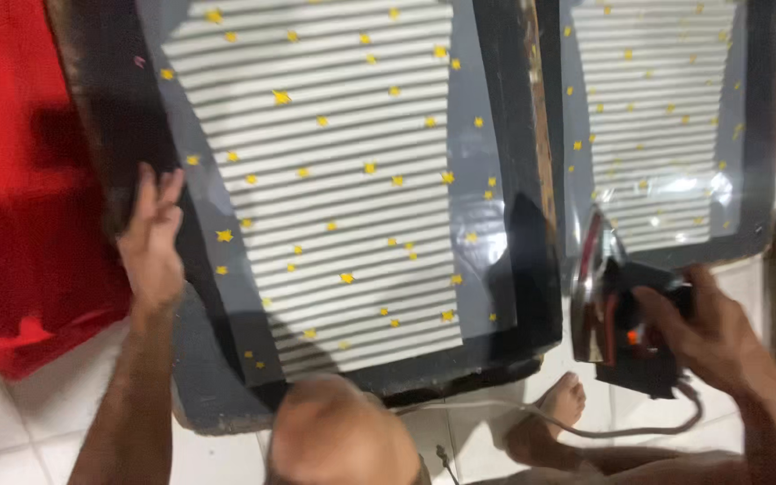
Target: The person uses an electric iron to press a striped shirt with yellow stars that is laid out on a flat board. They move the iron back and forth over the fabric, occasionally lifting a protective sheet to check the garment before continuing to iron.
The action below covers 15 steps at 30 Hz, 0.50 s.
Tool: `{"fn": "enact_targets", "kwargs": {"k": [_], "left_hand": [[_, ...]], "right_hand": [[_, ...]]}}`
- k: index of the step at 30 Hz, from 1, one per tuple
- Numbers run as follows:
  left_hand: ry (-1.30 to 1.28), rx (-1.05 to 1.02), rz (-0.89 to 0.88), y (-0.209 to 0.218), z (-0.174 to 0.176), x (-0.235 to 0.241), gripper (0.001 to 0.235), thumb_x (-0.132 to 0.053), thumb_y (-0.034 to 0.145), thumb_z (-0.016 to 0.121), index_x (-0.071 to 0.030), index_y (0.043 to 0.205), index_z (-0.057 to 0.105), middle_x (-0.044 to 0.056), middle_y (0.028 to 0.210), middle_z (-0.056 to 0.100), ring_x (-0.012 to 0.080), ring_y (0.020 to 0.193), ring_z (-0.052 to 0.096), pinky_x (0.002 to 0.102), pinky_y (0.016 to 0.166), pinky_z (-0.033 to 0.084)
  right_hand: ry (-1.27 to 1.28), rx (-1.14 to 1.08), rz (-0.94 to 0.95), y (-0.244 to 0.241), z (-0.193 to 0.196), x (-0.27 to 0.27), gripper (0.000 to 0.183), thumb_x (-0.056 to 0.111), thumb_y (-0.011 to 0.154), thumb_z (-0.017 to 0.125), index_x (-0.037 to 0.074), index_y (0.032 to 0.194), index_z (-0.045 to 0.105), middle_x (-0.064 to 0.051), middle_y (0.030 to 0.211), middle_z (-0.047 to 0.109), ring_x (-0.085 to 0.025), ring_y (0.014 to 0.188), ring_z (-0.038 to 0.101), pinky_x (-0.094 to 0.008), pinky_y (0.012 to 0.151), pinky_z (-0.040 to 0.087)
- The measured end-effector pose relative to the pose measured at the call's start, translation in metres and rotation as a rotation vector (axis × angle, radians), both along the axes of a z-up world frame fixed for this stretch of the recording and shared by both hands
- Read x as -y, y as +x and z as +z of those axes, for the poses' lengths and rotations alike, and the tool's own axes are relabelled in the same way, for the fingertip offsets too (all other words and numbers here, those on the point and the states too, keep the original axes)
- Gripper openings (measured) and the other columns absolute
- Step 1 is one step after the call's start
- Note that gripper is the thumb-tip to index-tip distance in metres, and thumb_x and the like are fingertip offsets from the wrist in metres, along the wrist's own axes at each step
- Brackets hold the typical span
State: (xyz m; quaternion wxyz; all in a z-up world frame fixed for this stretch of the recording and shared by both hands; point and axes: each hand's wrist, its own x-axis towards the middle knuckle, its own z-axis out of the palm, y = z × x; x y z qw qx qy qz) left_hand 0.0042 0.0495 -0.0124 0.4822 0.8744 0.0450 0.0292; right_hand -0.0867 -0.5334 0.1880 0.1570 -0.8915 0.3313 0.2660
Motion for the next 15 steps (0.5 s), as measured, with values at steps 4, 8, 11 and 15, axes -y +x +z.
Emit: {"fn": "enact_targets", "kwargs": {"k": [4,8,11,15], "left_hand": [[0.116,0.361,0.008,-0.015,-0.014,0.028,0.047,-0.015,0.111,0.051,0.007,0.151,0.043,0.032,0.143,0.055,0.0443,0.133,0.053,0.052,0.116,0.039],[0.561,0.259,-0.135,-0.064,0.020,0.166,0.064,-0.025,0.100,0.064,0.003,0.151,0.038,0.032,0.159,0.031,0.0483,0.151,0.026,0.064,0.126,0.019],[0.904,0.119,-0.399,-0.087,0.020,0.209,0.088,-0.055,0.091,0.069,-0.007,0.158,0.036,0.025,0.165,0.024,0.0402,0.154,0.021,0.063,0.124,0.020],[0.882,0.119,-0.382,-0.092,0.011,0.210,0.074,-0.058,0.109,0.028,-0.014,0.166,0.009,0.012,0.171,-0.006,0.0303,0.161,0.000,0.058,0.132,0.003]], "right_hand": [[0.292,0.238,-0.196,-0.023,-0.023,0.050,0.023,0.016,0.109,0.061,0.001,0.123,0.052,-0.026,0.066,0.063,-0.031,0.054,0.058,-0.041,0.049,0.044],[0.473,0.484,-0.130,-0.031,-0.061,0.105,0.021,0.010,0.112,0.053,0.000,0.128,0.042,-0.023,0.064,0.054,-0.029,0.042,0.050,-0.037,0.039,0.037],[0.437,0.488,-0.229,-0.024,-0.062,0.114,0.016,0.012,0.122,0.049,0.005,0.126,0.035,-0.020,0.075,0.047,-0.030,0.049,0.048,-0.040,0.043,0.041],[0.755,0.473,-0.247,-0.044,-0.156,0.229,0.052,0.039,0.120,0.050,0.006,0.081,0.042,-0.014,0.059,0.042,-0.028,0.043,0.048,-0.038,0.038,0.039]]}}
